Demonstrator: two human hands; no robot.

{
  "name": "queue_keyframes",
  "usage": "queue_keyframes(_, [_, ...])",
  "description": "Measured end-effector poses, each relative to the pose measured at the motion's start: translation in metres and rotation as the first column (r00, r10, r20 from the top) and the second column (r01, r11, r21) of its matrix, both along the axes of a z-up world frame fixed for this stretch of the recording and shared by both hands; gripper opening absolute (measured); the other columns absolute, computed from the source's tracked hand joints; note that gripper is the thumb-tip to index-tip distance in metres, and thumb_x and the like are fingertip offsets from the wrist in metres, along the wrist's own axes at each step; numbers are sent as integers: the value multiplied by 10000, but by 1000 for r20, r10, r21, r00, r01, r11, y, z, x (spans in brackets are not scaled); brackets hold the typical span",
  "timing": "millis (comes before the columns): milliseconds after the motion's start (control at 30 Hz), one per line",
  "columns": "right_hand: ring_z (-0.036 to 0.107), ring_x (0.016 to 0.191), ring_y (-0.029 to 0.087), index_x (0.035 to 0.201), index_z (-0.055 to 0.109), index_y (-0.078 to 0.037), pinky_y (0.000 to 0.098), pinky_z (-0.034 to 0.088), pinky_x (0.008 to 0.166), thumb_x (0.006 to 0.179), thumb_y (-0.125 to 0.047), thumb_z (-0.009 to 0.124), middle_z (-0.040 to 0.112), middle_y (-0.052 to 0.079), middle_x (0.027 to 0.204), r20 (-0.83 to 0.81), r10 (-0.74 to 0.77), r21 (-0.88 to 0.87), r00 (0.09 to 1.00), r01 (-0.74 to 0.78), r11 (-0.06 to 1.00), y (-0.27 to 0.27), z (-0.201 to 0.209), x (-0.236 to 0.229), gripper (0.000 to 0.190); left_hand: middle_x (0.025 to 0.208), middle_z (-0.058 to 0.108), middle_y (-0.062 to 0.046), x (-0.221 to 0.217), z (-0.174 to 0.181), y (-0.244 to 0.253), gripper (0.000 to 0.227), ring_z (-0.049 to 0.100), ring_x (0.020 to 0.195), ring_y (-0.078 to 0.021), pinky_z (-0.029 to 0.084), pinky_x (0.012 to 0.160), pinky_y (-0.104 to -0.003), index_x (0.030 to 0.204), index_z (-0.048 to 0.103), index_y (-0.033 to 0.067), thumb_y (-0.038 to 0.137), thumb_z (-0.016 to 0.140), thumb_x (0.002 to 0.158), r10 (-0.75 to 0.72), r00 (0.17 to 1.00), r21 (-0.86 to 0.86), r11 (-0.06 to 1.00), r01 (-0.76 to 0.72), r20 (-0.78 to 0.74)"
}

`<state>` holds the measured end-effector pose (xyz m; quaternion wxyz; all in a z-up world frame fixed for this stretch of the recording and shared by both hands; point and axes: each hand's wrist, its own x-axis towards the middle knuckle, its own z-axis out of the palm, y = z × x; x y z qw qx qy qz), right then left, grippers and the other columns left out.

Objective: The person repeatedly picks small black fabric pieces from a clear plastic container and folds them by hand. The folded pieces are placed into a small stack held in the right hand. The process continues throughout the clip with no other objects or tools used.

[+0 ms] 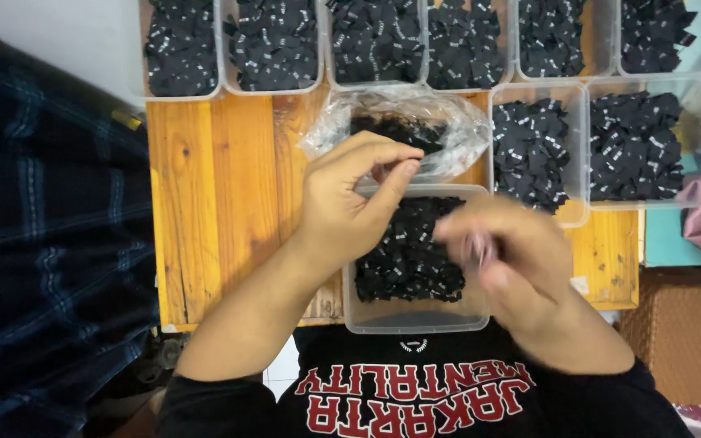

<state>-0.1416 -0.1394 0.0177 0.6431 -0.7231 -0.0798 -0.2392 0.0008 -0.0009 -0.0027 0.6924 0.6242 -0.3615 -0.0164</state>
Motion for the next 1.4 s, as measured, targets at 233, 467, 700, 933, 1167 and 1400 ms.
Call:
queue_keyframes(233, [681, 641, 248, 1159, 611, -96, 384, 545, 590, 1252, -455, 395, 692, 10, 893, 132, 742, 259, 658, -745, 615, 18, 50, 2, 430, 943, 727, -144, -2, 3, 1, 91, 661, 817, -186, 556, 710, -265, 1048, 734, -21, -25, 672, 981, -61, 998, 86, 995, 59, 24])
queue_keyframes(467, [668, 625, 245, 1142, 610, -102, 383, 526, 578, 1241, -428, 404, 687, 13, 875, 138, 718, 248, 683, -725, 642, 32, 49, 17, 398, 938, 734, -131, 0, 2, 1, 78, 680, 821, -191, 546, 695, -267, 1029, 740, -10, -22, 686, 975, -30, 996, 126, 992, 19, 86])
queue_keyframes(700, [652, 606, 241, 1122, 608, -109, 382, 505, 565, 1228, -396, 414, 682, 15, 854, 154, 694, 242, 703, -708, 663, 34, 48, 18, 363, 937, 728, -134, -1, 1, 0, 76, 673, 813, -188, 548, 711, -263, 1035, 741, -10, -20, 691, 979, -36, 997, 126, 992, 28, 64])
queue_keyframes(933, [639, 592, 238, 1106, 607, -115, 381, 488, 554, 1218, -371, 422, 677, 17, 837, 164, 665, 260, 729, -682, 684, 39, 40, 24, 335, 954, 710, -155, 0, 0, 1, 74, 673, 812, -204, 561, 717, -274, 1048, 734, -36, -23, 692, 989, -43, 997, 130, 991, 34, 70])
queue_keyframes(1167, [623, 573, 235, 1086, 606, -122, 380, 467, 541, 1205, -340, 432, 672, 20, 816, 186, 632, 260, 752, -658, 706, 38, 37, 30, 303, 961, 688, -146, 1, -4, 0, 142, 690, 810, -178, 594, 720, -244, 1140, 714, -26, -60, 672, 1008, -49, 996, 117, 991, 58, -79])
queue_keyframes(1400, [607, 555, 231, 1065, 604, -129, 379, 446, 527, 1193, -309, 443, 667, 23, 795, 203, 608, 281, 768, -641, 715, 41, 29, 35, 272, 980, 689, -152, 0, -8, 1, 177, 702, 855, -183, 618, 755, -248, 1193, 691, -41, -70, 653, 1023, -59, 992, 112, 991, 71, -109])
